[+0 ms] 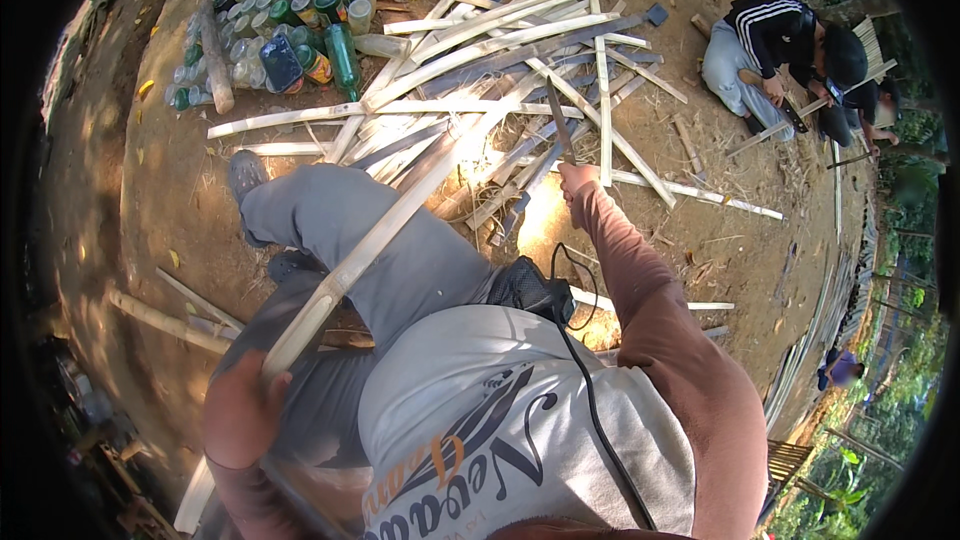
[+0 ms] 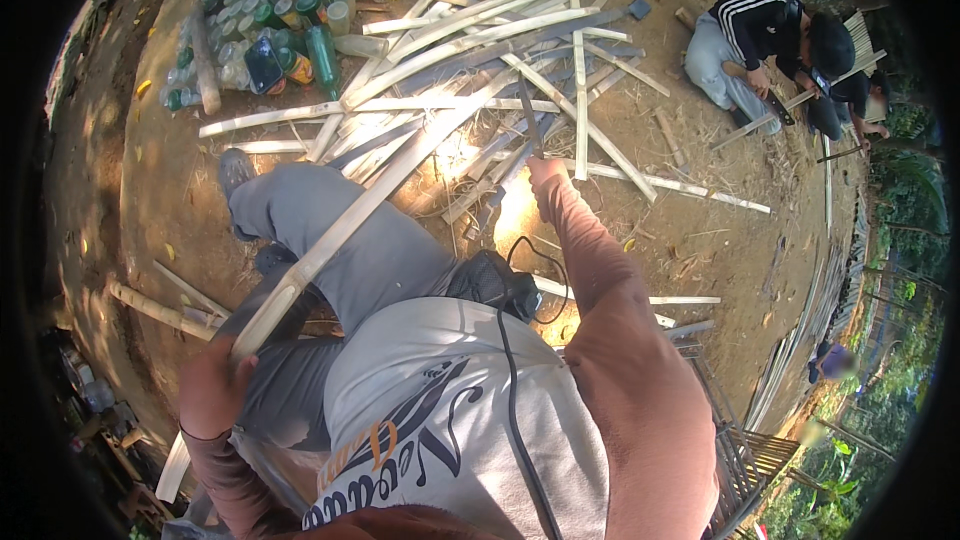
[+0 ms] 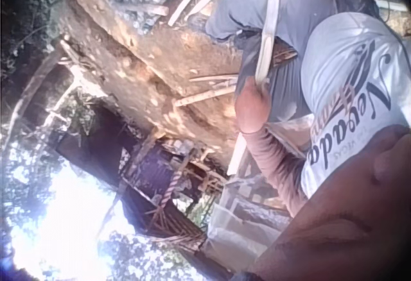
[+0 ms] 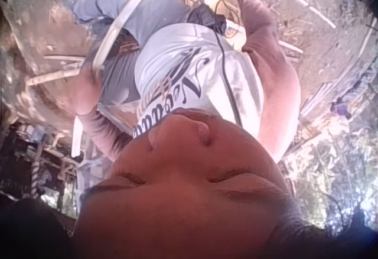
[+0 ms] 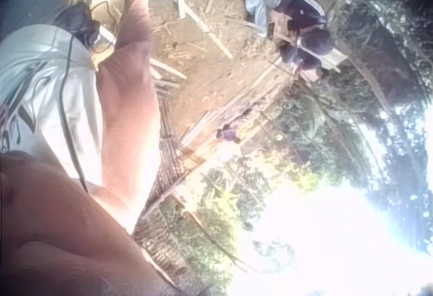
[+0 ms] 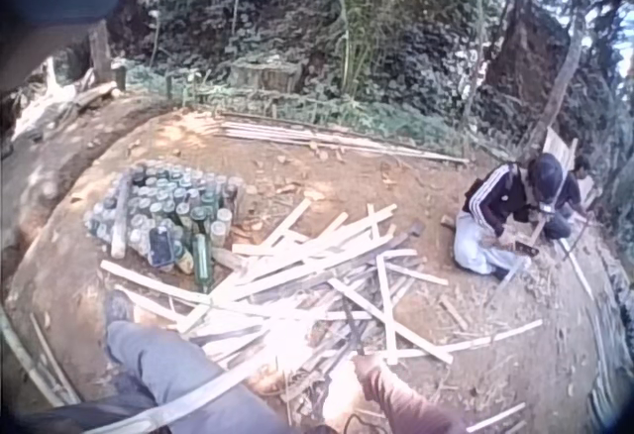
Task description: The person shaves a long strip of bamboo with a knife to smooth its surface and edges.
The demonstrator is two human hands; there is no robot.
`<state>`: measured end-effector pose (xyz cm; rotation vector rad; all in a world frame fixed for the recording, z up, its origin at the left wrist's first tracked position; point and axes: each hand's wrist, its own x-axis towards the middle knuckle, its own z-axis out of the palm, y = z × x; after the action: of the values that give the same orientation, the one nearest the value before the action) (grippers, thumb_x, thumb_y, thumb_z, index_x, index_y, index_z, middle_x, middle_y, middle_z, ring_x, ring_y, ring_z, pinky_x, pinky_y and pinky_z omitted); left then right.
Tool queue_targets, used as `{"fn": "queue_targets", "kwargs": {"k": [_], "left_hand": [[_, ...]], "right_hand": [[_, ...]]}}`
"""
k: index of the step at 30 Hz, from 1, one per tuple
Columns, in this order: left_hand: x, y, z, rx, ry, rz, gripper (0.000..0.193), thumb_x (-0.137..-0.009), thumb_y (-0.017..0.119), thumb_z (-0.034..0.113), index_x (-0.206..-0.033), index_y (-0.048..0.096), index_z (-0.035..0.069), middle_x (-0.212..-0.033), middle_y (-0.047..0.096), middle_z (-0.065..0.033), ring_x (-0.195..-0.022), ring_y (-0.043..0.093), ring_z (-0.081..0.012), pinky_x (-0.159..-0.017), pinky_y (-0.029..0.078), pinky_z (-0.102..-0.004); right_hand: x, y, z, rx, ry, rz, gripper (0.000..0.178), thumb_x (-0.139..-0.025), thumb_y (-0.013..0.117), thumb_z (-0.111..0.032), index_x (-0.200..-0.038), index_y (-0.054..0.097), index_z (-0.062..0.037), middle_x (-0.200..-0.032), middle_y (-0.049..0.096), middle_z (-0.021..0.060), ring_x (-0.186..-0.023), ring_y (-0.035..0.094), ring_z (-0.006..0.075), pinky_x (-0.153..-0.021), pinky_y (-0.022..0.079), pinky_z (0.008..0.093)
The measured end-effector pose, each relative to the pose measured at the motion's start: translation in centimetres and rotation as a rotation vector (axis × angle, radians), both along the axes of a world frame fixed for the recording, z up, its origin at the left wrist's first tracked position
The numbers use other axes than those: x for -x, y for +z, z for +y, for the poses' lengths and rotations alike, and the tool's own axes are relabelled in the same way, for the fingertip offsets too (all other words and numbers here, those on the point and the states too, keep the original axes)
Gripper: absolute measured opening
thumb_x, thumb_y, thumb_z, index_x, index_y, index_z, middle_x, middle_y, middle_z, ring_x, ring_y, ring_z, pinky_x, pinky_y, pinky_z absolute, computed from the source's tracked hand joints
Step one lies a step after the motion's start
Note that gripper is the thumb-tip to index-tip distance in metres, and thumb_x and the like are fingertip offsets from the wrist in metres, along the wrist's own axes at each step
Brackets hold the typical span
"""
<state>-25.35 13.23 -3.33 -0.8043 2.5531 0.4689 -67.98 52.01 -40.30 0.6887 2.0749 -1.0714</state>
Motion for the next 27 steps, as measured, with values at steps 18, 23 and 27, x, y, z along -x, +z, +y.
{"fn": "queue_targets", "kwargs": {"k": [18,23,27], "left_hand": [[12.2,-17.6,1.7,-0.584,0.265,0.155,0.038,-0.104,0.06,0.033,-0.1,0.067,-0.004,-0.077,0.067,-0.0175,-0.071,0.066,-0.0314,-0.068,0.051,-0.0428],[12.9,-17.4,4.1,-0.076,0.144,0.251,0.04,-0.099,0.067,0.041,-0.096,0.065,0.001,-0.078,0.068,-0.013,-0.073,0.07,-0.0266,-0.066,0.054,-0.0417],[9.5,-10.6,5.4,0.351,-0.001,0.212,0.043,-0.092,0.075,0.045,-0.095,0.064,0.003,-0.088,0.071,-0.0191,-0.09,0.073,-0.0344,-0.073,0.055,-0.0486]], "right_hand": [[-13.9,16.4,-14.6,0.19,1.138,0.62,0.057,-0.102,0.061,-0.055,-0.088,0.069,-0.0003,-0.077,0.069,0.0219,-0.078,0.068,0.0427,-0.073,0.053,0.0495],[-13.0,14.7,-14.7,0.042,1.118,0.528,0.064,-0.107,0.049,-0.058,-0.089,0.069,-0.0002,-0.08,0.069,0.0224,-0.08,0.068,0.0426,-0.077,0.052,0.0497],[-11.9,11.6,-13.4,0.033,1.034,0.487,0.065,-0.107,0.047,-0.058,-0.089,0.068,0.0008,-0.081,0.069,0.0246,-0.081,0.067,0.0441,-0.077,0.051,0.0506]]}}
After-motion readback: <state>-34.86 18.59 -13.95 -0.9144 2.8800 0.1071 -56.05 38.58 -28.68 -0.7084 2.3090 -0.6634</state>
